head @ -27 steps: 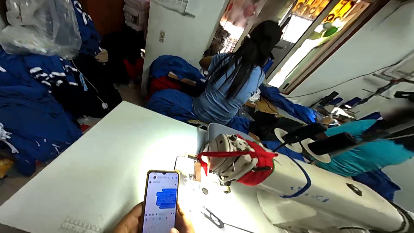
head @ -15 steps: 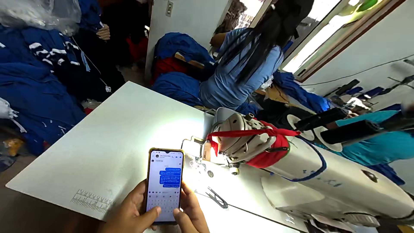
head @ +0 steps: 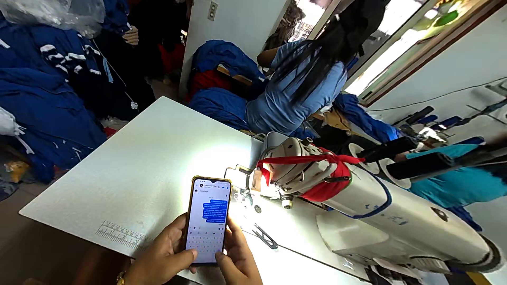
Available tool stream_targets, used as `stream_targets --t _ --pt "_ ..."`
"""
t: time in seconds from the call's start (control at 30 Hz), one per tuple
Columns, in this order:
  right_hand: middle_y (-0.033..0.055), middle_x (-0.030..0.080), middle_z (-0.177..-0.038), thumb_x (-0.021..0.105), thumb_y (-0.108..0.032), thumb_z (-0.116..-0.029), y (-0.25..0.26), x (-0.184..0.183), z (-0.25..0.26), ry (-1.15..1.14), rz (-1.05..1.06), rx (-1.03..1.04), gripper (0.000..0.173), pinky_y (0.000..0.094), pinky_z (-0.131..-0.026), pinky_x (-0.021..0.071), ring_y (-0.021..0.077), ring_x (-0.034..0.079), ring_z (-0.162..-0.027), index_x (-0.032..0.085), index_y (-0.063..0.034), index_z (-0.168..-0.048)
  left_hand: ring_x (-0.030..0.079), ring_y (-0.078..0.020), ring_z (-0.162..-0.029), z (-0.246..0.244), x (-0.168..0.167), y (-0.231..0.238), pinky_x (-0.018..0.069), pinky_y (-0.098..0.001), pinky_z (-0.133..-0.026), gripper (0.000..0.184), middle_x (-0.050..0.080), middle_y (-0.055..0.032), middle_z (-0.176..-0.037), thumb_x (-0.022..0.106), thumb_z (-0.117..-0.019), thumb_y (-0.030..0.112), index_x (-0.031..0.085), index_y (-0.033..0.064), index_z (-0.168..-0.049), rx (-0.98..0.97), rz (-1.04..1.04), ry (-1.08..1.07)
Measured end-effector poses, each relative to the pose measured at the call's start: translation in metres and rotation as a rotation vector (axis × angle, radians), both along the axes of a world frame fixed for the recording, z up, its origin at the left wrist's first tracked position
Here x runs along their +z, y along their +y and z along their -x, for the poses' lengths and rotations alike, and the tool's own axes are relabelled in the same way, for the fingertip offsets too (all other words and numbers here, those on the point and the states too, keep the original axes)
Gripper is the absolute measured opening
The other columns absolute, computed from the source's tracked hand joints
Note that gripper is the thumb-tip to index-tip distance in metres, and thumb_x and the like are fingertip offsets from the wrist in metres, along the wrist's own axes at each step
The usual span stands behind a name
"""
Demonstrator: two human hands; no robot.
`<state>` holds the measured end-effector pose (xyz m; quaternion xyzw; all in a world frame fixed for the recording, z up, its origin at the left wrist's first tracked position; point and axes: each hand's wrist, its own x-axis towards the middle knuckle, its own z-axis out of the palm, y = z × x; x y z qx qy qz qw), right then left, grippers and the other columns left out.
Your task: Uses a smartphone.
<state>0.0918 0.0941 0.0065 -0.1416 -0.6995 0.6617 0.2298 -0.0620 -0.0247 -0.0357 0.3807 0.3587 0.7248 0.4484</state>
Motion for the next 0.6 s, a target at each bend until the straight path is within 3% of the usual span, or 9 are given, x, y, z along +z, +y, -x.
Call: stream_targets --t 0.1,0.2,0.27,0.33,0.47,0.6 --pt "0.0221 0.053 -0.143 0.047 0.010 -0.0896 -0.003 0.000 0.001 0.010 0.004 -0.033 0.070 0.0327 -0.098 0.0575 0.0168 0.064 -0.121 0.016 0.0161 -0.152 0.071 -0.0184 -0.106 0.000 -0.002 0.001 0.0643 -0.0332 -0.075 0.060 0.067 -0.0051 -0.128 0.060 -0.0886 -0.002 0.041 0.0133 -0.144 -0.010 -0.023 0.006" --pt "0.0196 0.061 -0.129 0.066 -0.001 -0.0908 -0.016 0.000 0.009 0.017 -0.037 -0.189 0.074 0.0281 -0.091 0.0604 0.0125 0.069 -0.109 0.023 0.0175 -0.148 0.068 -0.0160 -0.115 0.001 -0.002 0.002 0.0594 -0.0348 -0.095 0.063 0.066 -0.0029 -0.132 0.061 -0.0883 -0.003 0.040 0.0097 -0.146 -0.023 -0.064 0.035" --pt "0.0191 0.063 -0.125 0.069 -0.001 -0.0881 -0.021 -0.002 0.013 0.002 -0.058 -0.268 0.075 0.0259 -0.088 0.0606 0.0109 0.070 -0.105 0.026 0.0170 -0.147 0.067 -0.0150 -0.117 0.001 -0.002 0.002 0.0578 -0.0346 -0.098 0.063 0.065 -0.0025 -0.132 0.060 -0.0880 -0.002 0.040 0.0084 -0.147 -0.023 -0.067 0.054" --pt "0.0192 0.062 -0.126 0.065 0.001 -0.0905 -0.019 -0.002 0.012 0.004 -0.029 -0.241 0.072 0.0266 -0.088 0.0608 0.0119 0.069 -0.106 0.024 0.0163 -0.148 0.068 -0.0159 -0.114 0.002 -0.003 0.002 0.0593 -0.0348 -0.095 0.059 0.066 -0.0042 -0.131 0.056 -0.0897 -0.003 0.042 0.0088 -0.146 -0.018 -0.050 0.053" --pt "0.0170 0.061 -0.133 0.038 0.003 -0.0984 -0.004 0.000 0.003 0.057 0.174 -0.044 0.059 0.0373 -0.090 0.0608 0.0186 0.068 -0.111 0.018 0.0103 -0.153 0.071 -0.0200 -0.105 0.002 -0.007 0.001 0.0642 -0.0354 -0.076 0.051 0.068 -0.0084 -0.127 0.051 -0.0945 -0.003 0.046 0.0134 -0.143 -0.025 -0.022 -0.018" --pt "0.0156 0.062 -0.131 0.035 0.004 -0.0989 -0.004 -0.002 0.001 0.053 0.151 -0.065 0.055 0.0342 -0.086 0.0618 0.0163 0.069 -0.108 0.021 0.0108 -0.152 0.070 -0.0202 -0.109 0.003 -0.008 0.000 0.0638 -0.0362 -0.080 0.060 0.066 -0.0071 -0.131 0.058 -0.0912 0.001 0.043 0.0163 -0.147 -0.068 -0.059 0.007"
